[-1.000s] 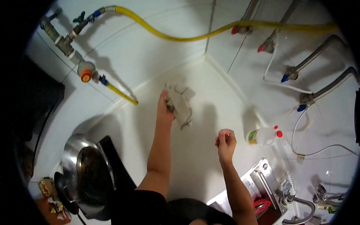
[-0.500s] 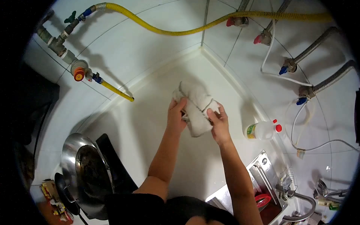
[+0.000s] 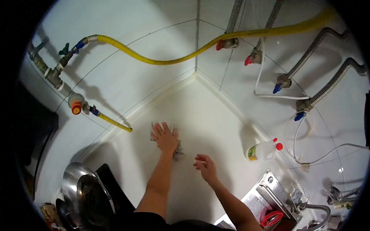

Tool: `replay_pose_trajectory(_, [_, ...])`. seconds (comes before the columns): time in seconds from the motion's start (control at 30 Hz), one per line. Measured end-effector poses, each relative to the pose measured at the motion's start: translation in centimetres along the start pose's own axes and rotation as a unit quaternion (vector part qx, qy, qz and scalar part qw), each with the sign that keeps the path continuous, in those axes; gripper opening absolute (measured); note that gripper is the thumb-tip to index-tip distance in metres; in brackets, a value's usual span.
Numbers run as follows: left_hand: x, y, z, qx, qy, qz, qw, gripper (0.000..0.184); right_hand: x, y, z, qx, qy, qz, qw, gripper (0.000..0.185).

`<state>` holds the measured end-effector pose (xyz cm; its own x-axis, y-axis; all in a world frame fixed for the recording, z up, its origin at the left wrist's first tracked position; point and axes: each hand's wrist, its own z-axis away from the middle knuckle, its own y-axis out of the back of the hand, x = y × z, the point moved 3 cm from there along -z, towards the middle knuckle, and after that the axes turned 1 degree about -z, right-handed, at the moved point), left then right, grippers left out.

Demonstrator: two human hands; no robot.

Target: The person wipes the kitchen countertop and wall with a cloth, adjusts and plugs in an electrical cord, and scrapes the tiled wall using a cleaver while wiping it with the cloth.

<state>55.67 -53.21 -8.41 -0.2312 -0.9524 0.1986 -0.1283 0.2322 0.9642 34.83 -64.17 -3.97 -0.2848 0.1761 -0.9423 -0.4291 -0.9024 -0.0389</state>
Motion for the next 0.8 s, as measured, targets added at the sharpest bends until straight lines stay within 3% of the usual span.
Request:
replay_pose_trajectory(0.13, [-1.6,-3.1,-4.5,0.086,-0.03,-0.082,0.992,0.068,-0.3,0.6,2.5,-0.011,-0.019,0.016,1.0,0.031])
replay_pose_trajectory(0.23, [-1.0,-1.8,-8.2,0.049,0.0,-0.13,0.99,0.066,-0.6,1.9,4.1,-0.004,-0.005,0.04,0.999,0.031])
replay_pose_trajectory(0.33, [-0.3,-1.4,-10.3,-0.057,0.067,-0.026,0.996,0.064,0.9,3.3,4.9,0.029,-0.008,0.047,0.998,0.028])
replay_pose_trajectory(0.43, [1.8,1.6,-8.3,-0.042,0.079,-0.038,0.995,0.063,0.3,3.4,5.7,0.044,-0.016,0.033,0.998,0.027])
replay_pose_trajectory(0.57, [3.2,-1.9,-4.1,0.034,-0.082,-0.024,0.996,0.06,2.4,2.0,4.9,0.014,-0.018,-0.039,0.999,0.026])
replay_pose_trajectory(0.6, [4.5,-0.1,-2.4,-0.016,-0.113,-0.004,0.993,0.058,2.5,1.6,4.8,0.012,-0.015,-0.04,0.999,0.025])
replay_pose_trajectory(0.7, [5.3,-0.7,3.5,0.032,-0.205,0.058,0.977,0.055,2.6,1.0,3.8,0.004,-0.003,-0.037,0.999,0.025])
replay_pose_trajectory(0.73, [5.5,1.1,5.2,-0.059,-0.21,0.033,0.975,0.057,2.5,0.7,3.8,0.004,-0.001,-0.03,1.0,0.025])
replay_pose_trajectory(0.8, [3.0,1.3,4.4,-0.07,-0.176,0.033,0.981,0.058,1.8,0.7,3.5,-0.002,0.001,-0.007,1.0,0.025])
